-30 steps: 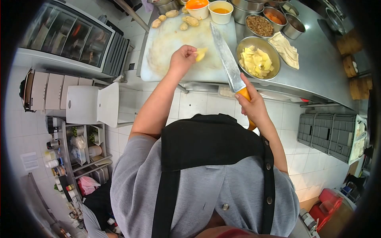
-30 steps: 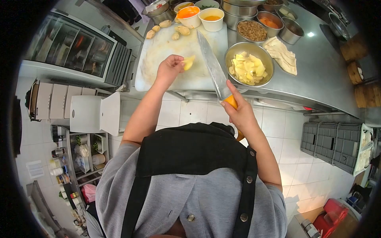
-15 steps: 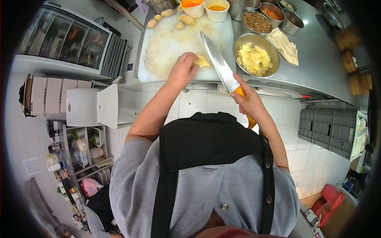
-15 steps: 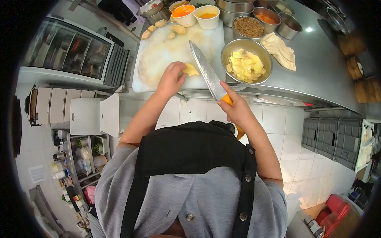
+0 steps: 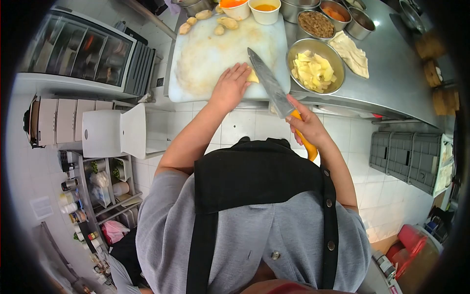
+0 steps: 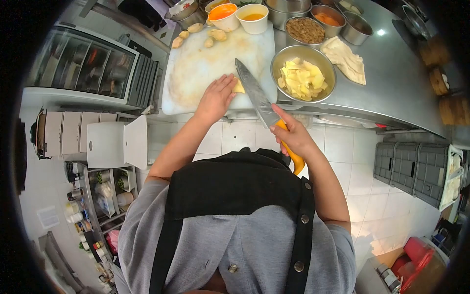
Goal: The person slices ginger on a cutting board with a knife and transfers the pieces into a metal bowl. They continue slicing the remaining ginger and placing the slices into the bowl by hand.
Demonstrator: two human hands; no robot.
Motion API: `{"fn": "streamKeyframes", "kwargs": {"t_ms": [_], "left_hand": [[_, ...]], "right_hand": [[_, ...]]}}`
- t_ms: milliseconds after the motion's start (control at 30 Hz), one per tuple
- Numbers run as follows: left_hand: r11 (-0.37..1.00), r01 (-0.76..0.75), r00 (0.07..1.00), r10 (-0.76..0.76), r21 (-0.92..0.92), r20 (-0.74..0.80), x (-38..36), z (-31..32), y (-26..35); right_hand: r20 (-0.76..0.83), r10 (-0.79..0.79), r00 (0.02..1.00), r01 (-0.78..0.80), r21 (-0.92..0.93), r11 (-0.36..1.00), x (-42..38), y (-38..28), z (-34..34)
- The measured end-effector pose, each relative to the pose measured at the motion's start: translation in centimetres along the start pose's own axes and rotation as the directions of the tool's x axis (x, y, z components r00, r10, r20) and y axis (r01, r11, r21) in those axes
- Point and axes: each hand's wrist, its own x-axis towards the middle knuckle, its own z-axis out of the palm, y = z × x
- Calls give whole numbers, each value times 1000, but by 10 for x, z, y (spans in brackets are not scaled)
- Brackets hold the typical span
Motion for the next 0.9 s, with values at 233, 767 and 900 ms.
{"fn": "streamKeyframes", "kwargs": {"t_ms": [233, 767, 900], "left_hand": [[966, 246, 964, -236, -83, 120, 7, -1, 19], [994, 107, 956, -107, 13, 274, -13, -12, 13], [992, 92, 929, -117, 86, 350, -22, -14, 14]], "right_hand": [[-73, -6, 997, 1, -71, 997, -11, -2, 5], [-64, 33, 997, -36, -44, 998, -20, 3, 4], [-65, 48, 997, -54, -90, 994, -19, 0, 5]]}}
